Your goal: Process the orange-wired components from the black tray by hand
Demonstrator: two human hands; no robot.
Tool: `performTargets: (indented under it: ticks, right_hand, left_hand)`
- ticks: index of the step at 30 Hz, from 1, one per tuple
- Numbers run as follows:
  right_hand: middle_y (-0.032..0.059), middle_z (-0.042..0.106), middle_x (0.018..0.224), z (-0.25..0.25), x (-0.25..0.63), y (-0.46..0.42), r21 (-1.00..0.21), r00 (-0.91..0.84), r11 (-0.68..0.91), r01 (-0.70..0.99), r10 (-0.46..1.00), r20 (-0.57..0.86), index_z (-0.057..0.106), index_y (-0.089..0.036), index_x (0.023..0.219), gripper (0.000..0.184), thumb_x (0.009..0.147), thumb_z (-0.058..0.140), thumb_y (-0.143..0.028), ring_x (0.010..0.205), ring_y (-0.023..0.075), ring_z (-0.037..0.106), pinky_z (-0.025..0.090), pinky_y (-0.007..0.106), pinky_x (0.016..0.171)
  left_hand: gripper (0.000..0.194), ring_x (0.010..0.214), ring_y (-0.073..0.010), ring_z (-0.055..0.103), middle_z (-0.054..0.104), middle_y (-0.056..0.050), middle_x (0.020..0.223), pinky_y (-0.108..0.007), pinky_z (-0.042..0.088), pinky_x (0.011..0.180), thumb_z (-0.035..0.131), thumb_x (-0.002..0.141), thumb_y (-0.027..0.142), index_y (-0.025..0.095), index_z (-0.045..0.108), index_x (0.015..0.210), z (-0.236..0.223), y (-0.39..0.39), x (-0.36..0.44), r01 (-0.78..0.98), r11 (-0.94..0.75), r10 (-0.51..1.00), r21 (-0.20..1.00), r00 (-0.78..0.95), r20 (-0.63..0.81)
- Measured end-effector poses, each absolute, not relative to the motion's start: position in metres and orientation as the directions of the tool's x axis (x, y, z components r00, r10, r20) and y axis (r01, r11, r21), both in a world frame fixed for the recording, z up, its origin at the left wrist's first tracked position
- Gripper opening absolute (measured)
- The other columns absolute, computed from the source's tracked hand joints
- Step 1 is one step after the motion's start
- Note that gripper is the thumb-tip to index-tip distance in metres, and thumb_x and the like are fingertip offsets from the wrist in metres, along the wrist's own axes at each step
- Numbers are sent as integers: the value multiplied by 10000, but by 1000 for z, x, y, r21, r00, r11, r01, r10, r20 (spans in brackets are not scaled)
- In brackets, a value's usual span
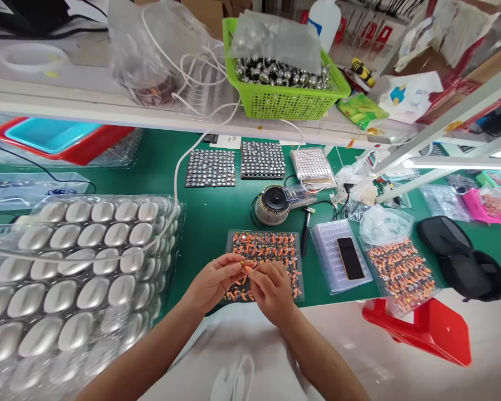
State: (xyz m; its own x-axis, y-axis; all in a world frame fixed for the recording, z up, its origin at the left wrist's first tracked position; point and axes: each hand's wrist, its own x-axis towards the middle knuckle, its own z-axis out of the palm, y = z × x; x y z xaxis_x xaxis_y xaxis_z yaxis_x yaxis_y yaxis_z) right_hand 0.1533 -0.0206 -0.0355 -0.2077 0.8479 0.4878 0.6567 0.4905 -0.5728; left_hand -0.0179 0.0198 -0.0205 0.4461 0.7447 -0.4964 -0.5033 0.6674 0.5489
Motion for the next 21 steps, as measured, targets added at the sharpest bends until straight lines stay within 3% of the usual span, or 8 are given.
performTargets:
  ticks: [3, 7, 11, 12, 14, 21]
  right_hand:
    - [58, 628, 937, -40, 155, -21, -613, -222, 471, 634, 871, 439, 599, -269, 1100, 387, 795, 569, -33, 863, 200, 590, 485, 380, 749]
    - [77, 598, 1054, -42, 169, -9, -784, -212, 344, 517, 938, 273, 640, -252, 1063, 338, 807, 524, -66, 972, 206, 576, 476, 381, 826]
    - [57, 653, 930, -60, 189, 30, -959, 168, -106, 263, 984, -63, 691, -203, 878, 133, 760, 630, -206, 896, 208, 584, 463, 343, 821]
    - [45, 662, 857, -68, 193, 44, -964, 288, -230, 133, 940, -184, 690, -192, 835, 121, 729, 667, -244, 829, 198, 585, 469, 318, 769]
    - [28, 663, 785, -89, 197, 70, -950, 385, -312, 7, 878, -286, 679, -177, 823, 174, 706, 687, -306, 743, 173, 576, 465, 273, 673]
    - [16, 642, 656, -144, 185, 129, -838, 385, -403, -367, 754, -532, 641, -161, 793, 325, 732, 650, -480, 514, 110, 554, 396, 217, 444]
  left_hand:
    - [148, 842, -140, 644, 729, -62, 902, -247, 473, 808, 733, 726, 221, 151, 697, 852, -21, 20, -16, -488, 630, 776, 605, 367, -512]
    - [170, 782, -141, 630, 724, -52, 855, -235, 464, 739, 723, 714, 268, 154, 717, 840, -29, 25, -18, -349, 569, 822, 744, 240, -516]
    - [196, 690, -134, 608, 695, -25, 735, -221, 442, 647, 710, 703, 300, 155, 710, 836, -45, 32, -23, -173, 516, 856, 839, 100, -507]
    - [204, 668, -134, 601, 686, -22, 712, -220, 436, 623, 709, 698, 303, 152, 706, 835, -49, 33, -23, -140, 506, 862, 851, 82, -500]
    - [214, 634, -134, 590, 680, -21, 697, -219, 425, 580, 706, 690, 304, 149, 699, 837, -57, 34, -22, -94, 496, 868, 863, 79, -491]
    - [242, 730, -167, 631, 711, -40, 811, -228, 468, 613, 721, 672, 329, 175, 713, 860, -67, 38, -23, -25, 436, 899, 900, 61, -434]
